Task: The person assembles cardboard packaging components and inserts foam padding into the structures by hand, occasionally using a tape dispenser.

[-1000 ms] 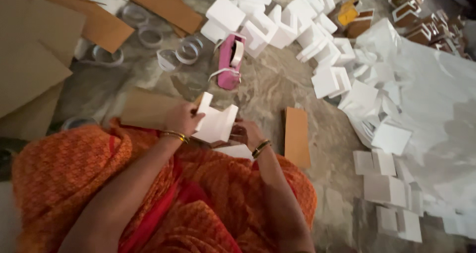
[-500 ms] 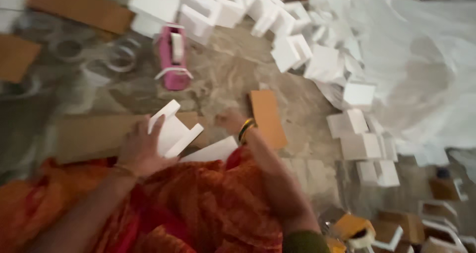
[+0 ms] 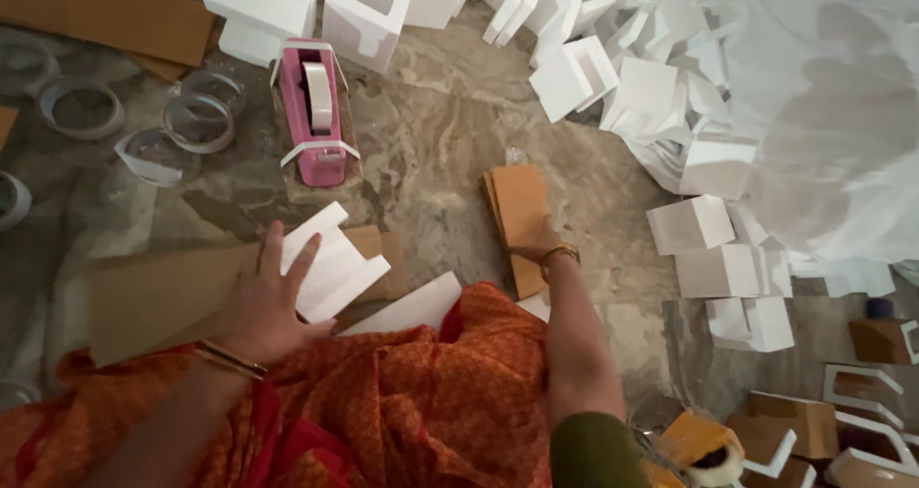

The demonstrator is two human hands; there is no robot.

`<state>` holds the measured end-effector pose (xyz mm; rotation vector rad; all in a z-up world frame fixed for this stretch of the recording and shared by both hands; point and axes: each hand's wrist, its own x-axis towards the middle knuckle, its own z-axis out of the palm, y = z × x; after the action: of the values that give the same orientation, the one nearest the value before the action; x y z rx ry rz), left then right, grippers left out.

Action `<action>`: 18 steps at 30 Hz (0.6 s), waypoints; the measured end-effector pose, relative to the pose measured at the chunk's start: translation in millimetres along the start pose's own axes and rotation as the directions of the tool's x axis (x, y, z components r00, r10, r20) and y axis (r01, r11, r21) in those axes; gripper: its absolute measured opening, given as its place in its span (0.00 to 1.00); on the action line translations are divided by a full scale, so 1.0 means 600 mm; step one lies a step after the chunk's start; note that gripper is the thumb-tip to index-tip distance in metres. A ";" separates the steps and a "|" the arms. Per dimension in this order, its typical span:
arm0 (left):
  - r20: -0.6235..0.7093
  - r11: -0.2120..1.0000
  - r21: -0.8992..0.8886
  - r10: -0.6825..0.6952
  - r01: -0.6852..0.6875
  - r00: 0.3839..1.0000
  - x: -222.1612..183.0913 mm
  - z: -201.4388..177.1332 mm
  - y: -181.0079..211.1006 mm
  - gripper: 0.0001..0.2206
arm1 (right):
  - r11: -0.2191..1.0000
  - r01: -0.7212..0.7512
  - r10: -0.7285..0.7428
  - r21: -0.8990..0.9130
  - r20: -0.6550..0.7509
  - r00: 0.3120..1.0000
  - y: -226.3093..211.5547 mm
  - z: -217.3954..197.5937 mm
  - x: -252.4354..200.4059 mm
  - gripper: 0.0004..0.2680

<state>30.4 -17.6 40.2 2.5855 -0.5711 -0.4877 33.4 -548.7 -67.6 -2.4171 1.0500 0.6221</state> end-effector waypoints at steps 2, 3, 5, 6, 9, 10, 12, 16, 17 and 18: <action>-0.104 0.997 -0.057 0.050 -0.056 0.993 0.004 0.007 -0.010 0.58 | 1.000 0.014 -0.014 -0.020 -0.019 1.000 0.021 0.005 0.026 0.52; -0.116 0.996 -0.014 0.087 -0.089 0.989 0.006 0.006 -0.014 0.58 | 0.998 0.044 -0.047 -0.048 -0.065 0.997 0.024 -0.004 0.029 0.49; -0.146 0.996 0.035 0.084 -0.079 0.986 0.005 -0.002 -0.027 0.58 | 0.983 0.121 -0.147 -0.142 -0.195 0.970 0.011 -0.027 0.008 0.44; -0.158 0.991 -0.020 0.126 -0.131 0.979 0.006 -0.004 -0.025 0.61 | 0.968 0.172 -0.215 -0.180 -0.251 0.944 -0.013 -0.038 -0.009 0.42; -0.108 0.988 -0.044 0.140 -0.146 0.984 -0.005 -0.016 -0.019 0.64 | 0.909 0.362 -0.410 -0.205 -0.296 0.863 -0.099 -0.045 -0.081 0.35; -0.123 0.989 -0.047 0.130 -0.137 0.984 -0.009 -0.015 -0.015 0.64 | 0.873 0.437 -0.484 -0.217 -0.285 0.827 -0.115 -0.041 -0.106 0.33; -0.090 0.989 -0.044 0.134 -0.138 0.987 -0.018 -0.011 -0.013 0.67 | 0.678 0.656 -0.733 -0.333 -0.235 0.638 -0.143 -0.015 -0.148 0.29; -0.273 0.963 -0.127 0.198 -0.239 0.941 -0.021 0.007 -0.024 0.65 | 0.274 0.820 -0.947 -0.502 0.010 0.322 -0.171 0.132 -0.277 0.22; -0.230 0.961 -0.086 0.239 -0.264 0.944 -0.022 0.010 -0.028 0.60 | 0.205 0.855 -0.961 -0.477 0.066 0.268 -0.185 0.162 -0.305 0.21; -0.183 0.953 -0.049 0.285 -0.299 0.941 -0.019 0.015 -0.029 0.56 | 0.199 0.880 -0.964 -0.430 0.077 0.255 -0.192 0.182 -0.331 0.20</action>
<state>22.4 -1.2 27.1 2.3844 -0.8402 -0.1782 -25.7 -305.7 -21.8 -2.8664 -0.7605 0.0772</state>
